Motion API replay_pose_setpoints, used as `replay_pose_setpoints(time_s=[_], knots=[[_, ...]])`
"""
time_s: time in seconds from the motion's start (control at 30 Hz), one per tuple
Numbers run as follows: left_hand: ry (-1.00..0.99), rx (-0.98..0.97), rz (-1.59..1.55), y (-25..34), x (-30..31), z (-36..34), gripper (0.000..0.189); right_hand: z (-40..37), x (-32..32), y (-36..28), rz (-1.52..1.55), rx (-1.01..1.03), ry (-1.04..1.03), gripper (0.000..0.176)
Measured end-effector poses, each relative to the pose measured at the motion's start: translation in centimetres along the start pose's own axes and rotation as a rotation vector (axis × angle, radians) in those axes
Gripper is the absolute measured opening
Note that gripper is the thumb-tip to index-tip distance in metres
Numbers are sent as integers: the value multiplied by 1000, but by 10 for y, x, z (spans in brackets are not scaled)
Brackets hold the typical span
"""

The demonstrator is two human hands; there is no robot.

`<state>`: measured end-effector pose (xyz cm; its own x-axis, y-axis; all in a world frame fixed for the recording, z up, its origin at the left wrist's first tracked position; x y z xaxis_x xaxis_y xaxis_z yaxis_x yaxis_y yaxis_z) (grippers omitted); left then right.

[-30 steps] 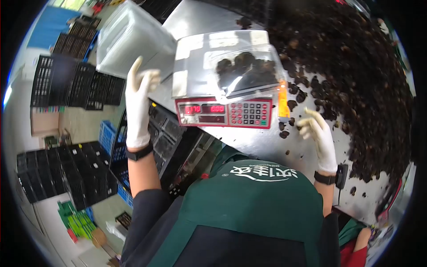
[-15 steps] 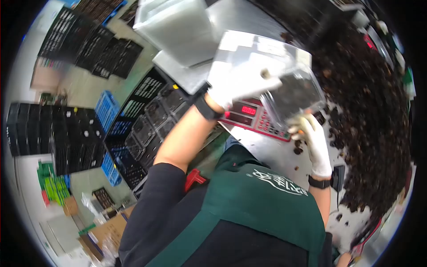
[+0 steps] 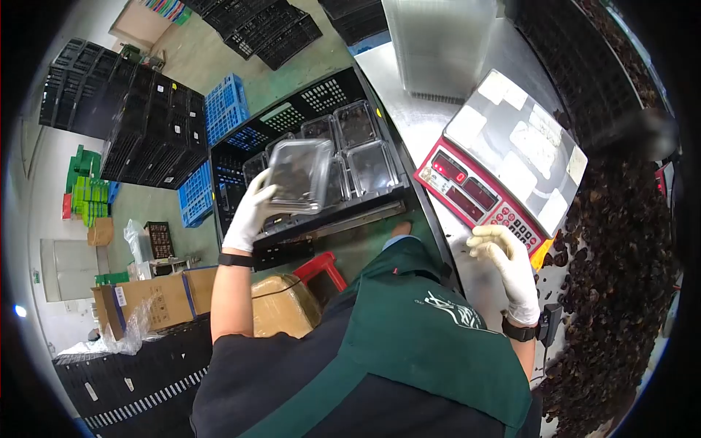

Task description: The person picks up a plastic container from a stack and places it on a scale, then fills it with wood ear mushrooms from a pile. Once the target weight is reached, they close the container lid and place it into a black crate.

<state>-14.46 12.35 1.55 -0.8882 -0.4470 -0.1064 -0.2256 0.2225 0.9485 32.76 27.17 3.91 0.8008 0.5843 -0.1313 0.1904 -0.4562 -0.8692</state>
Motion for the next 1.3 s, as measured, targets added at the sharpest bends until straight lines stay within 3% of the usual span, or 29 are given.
replay_pose_setpoints(time_s=[0.13,0.2,0.27,0.3,0.33,0.4,0.43,0.5,0.53,0.57,0.63,0.7,0.73,0.77,0.8,0.83,0.97,1.1,1.2,1.23,1.3], knots=[[282,202,26,-85,152,29,50,-3,4,4,-4,-56,105,28],[332,338,102,-111,163,36,51,-4,8,7,1,-77,177,28],[164,602,398,-140,169,51,48,-5,10,13,-16,-80,232,28],[75,767,645,-132,144,66,51,-6,12,14,-17,-86,260,28],[-59,515,973,-184,184,104,60,-7,13,13,-14,-81,300,28],[88,-12,1069,-146,110,146,66,-12,13,13,-5,-104,372,28],[36,-193,885,-128,78,177,63,-15,10,11,18,-98,394,28],[-29,-782,615,-15,-54,191,52,-21,4,10,67,-100,442,27],[-128,-777,684,-8,-79,210,51,-22,1,11,76,-74,458,27],[75,-1286,915,93,-168,169,50,-22,2,14,83,-47,475,27],[-2,-1646,912,145,-240,167,52,-36,-1,27,141,-13,538,26],[-223,-1641,971,164,-292,190,50,-45,0,53,180,-3,618,25],[-321,-1488,1019,164,-309,211,43,-53,2,70,167,-5,650,25],[-360,-1405,1244,165,-315,240,38,-62,0,83,184,-2,713,25],[-410,-1505,1277,177,-296,265,34,-80,-13,91,187,24,745,25],[-462,-1336,1450,189,-298,269,30,-95,-16,100,258,-14,779,25],[-504,-1211,1259,211,-298,271,20,-136,-17,150,487,-34,898,23],[-548,-1030,1250,239,-289,311,18,-173,4,181,290,-128,1088,24],[-502,-976,1022,259,-300,295,20,-193,32,181,43,-180,1275,26],[-397,-1111,1014,264,-300,279,20,-193,47,185,38,-218,1289,36],[-212,-1325,939,254,-323,210,20,-187,75,186,-264,-221,1455,45]])
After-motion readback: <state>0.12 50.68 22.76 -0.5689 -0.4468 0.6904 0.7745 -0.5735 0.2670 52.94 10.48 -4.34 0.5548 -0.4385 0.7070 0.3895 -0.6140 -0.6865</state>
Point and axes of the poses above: each hand's wrist, its own z-axis towards the middle knuckle, its own x-axis out of the back of the hand, y = z × x, the point moved 2 cm from there along z, towards the middle knuckle, and after that the axes turned 9 degrees about -x, right-handed, at the moved point
